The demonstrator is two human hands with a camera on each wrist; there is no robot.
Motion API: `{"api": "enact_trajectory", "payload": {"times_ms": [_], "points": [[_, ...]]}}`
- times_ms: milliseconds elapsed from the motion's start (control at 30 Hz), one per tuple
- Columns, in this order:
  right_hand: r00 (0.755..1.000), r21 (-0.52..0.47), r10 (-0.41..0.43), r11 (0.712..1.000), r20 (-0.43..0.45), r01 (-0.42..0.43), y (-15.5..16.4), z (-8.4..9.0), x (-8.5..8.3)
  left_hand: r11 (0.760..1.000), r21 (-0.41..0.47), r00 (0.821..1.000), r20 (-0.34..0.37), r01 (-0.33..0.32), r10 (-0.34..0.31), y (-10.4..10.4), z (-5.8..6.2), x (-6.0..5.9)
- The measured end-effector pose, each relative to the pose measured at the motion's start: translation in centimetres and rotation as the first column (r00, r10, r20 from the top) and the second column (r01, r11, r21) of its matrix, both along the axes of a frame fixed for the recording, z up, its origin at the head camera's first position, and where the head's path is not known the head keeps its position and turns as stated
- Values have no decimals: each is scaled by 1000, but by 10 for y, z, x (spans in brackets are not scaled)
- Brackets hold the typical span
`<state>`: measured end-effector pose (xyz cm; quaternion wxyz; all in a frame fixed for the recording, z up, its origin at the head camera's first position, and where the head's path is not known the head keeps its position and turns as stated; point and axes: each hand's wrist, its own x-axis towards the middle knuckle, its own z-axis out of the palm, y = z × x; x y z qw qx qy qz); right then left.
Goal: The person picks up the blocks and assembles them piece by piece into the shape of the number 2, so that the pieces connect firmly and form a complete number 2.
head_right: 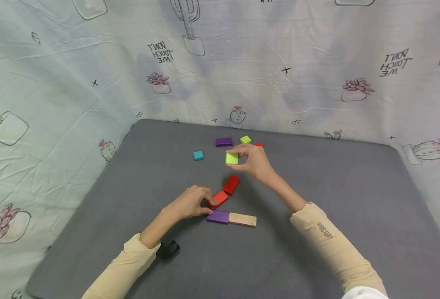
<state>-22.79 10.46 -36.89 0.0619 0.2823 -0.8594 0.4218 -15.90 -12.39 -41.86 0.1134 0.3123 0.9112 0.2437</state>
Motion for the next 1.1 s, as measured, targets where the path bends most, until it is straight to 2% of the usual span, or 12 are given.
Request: {"api": "enact_trajectory", "payload": {"times_ms": [100, 233, 367, 700, 1100], "points": [[1000, 29, 27, 999, 4, -27, 1, -9, 0, 1000, -3, 1000, -2, 6, -6, 1, 0, -1], [998, 14, 44, 999, 46, -45, 3, -21, -2, 1000, 1, 1000, 0, 9, -9, 0, 0, -1], [997, 5, 21, 1000, 80, -21, 7, -31, -7, 1000, 5, 1000, 4, 7, -7, 0, 0, -1], [992, 72, -45, 997, 119, 36, 16, -45, -22, 1000, -11, 1000, 21, 1, -1, -1, -1, -1], [997, 129, -42, 991, 61, 34, 22, -63, -37, 1000, 0, 1000, 13, 13, -13, -2, 0, 0]]}}
